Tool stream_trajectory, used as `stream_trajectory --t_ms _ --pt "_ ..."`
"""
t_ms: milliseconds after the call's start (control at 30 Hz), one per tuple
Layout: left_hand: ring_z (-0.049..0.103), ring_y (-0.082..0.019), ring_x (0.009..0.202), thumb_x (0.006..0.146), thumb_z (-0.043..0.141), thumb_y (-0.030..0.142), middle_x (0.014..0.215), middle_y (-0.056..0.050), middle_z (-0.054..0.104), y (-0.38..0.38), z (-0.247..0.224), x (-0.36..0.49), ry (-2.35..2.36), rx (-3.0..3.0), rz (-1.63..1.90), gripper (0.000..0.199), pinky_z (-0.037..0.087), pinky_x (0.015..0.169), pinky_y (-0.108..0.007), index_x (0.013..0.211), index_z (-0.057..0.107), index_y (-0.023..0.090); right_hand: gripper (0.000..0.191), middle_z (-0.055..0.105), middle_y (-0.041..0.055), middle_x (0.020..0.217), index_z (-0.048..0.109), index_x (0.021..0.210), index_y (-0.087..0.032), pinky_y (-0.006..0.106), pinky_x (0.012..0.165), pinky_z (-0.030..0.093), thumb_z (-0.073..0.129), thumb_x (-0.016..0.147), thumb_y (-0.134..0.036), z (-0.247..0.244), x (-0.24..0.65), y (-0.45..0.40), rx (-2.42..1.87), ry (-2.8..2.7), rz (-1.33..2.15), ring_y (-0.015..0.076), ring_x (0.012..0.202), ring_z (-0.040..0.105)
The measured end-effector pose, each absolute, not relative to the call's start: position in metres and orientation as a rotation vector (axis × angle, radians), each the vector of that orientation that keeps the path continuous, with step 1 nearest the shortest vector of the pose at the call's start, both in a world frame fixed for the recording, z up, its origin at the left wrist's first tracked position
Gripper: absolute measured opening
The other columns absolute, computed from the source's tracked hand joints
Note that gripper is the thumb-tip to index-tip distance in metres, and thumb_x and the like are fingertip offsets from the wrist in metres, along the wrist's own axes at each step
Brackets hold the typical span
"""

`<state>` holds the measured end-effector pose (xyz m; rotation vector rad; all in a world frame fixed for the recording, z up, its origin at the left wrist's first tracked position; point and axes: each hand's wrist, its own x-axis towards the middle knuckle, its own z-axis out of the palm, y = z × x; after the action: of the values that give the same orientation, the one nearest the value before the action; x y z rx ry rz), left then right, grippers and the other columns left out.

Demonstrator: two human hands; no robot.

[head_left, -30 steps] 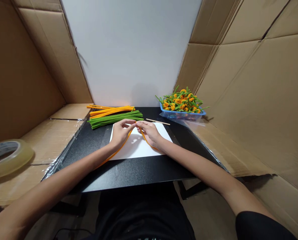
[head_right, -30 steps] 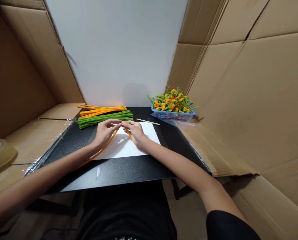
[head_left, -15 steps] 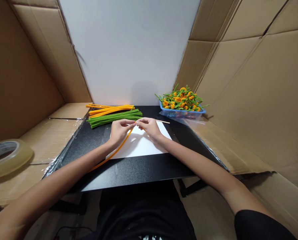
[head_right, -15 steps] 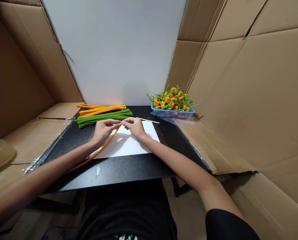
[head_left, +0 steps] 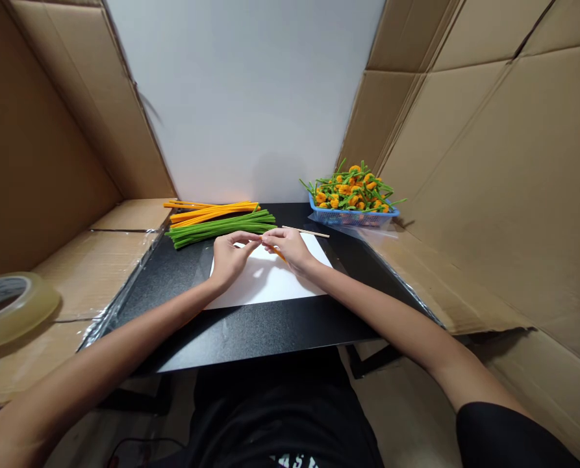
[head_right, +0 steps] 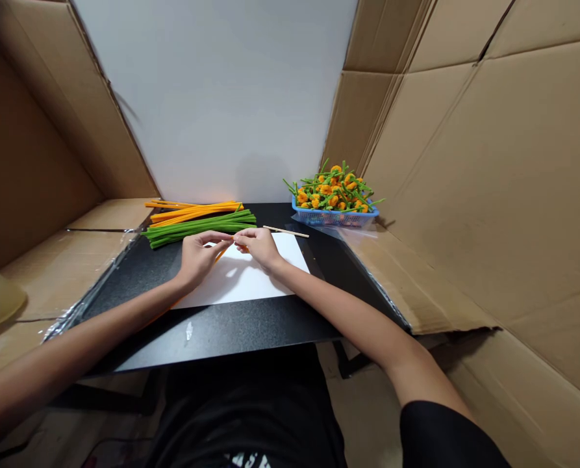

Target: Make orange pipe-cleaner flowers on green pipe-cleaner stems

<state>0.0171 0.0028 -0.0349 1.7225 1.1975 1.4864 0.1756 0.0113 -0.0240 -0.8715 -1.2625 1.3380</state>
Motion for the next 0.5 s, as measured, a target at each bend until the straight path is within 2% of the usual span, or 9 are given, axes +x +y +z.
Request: stream_trajectory --t_ms 133,200,333,500 --pt "0.068 -0.017 0.071 0.086 0.069 0.031 0.08 -0.003 0.078 0.002 -0.035 0.014 1.191 2.046 1.61 0.015 0.049 0.062 -0.027 0.08 0.078 0.021 0.015 0.062 0.0019 0.065 0.07 0.066 -0.013 0.028 0.065 0.041 0.076 0.061 -0.025 -0.021 0.176 0.009 -0.894 -1.227 1.424 0.0113 0.064 0.054" --pt "0.067 -0.016 0.073 0.087 0.067 0.023 0.081 -0.002 0.078 0.004 -0.035 0.011 1.125 2.321 1.669 0.011 0.049 0.066 -0.028 0.082 0.077 0.021 0.014 0.061 0.0019 0.066 0.069 0.065 -0.012 0.027 0.065 0.04 0.077 0.06 -0.024 -0.021 0.177 0.01 -0.888 -1.216 1.474 0.0109 0.064 0.053" --pt "0.066 -0.017 0.075 0.089 0.061 0.012 0.086 -0.002 0.078 0.01 -0.036 0.005 0.975 2.805 1.616 0.017 0.051 0.071 -0.03 0.084 0.075 0.021 0.016 0.057 0.0005 0.065 0.067 0.062 -0.012 0.026 0.061 0.034 0.08 0.056 -0.02 -0.026 0.178 0.013 -0.856 -1.164 1.594 0.0089 0.063 0.047" --pt "0.067 -0.016 0.073 0.088 0.066 0.017 0.083 -0.002 0.077 0.013 -0.034 0.005 1.075 2.602 1.605 0.009 0.05 0.065 -0.028 0.088 0.075 0.02 0.022 0.054 -0.001 0.068 0.068 0.067 -0.012 0.026 0.062 0.032 0.083 0.058 -0.024 -0.029 0.181 0.019 -0.768 -1.153 1.679 0.0085 0.063 0.044"
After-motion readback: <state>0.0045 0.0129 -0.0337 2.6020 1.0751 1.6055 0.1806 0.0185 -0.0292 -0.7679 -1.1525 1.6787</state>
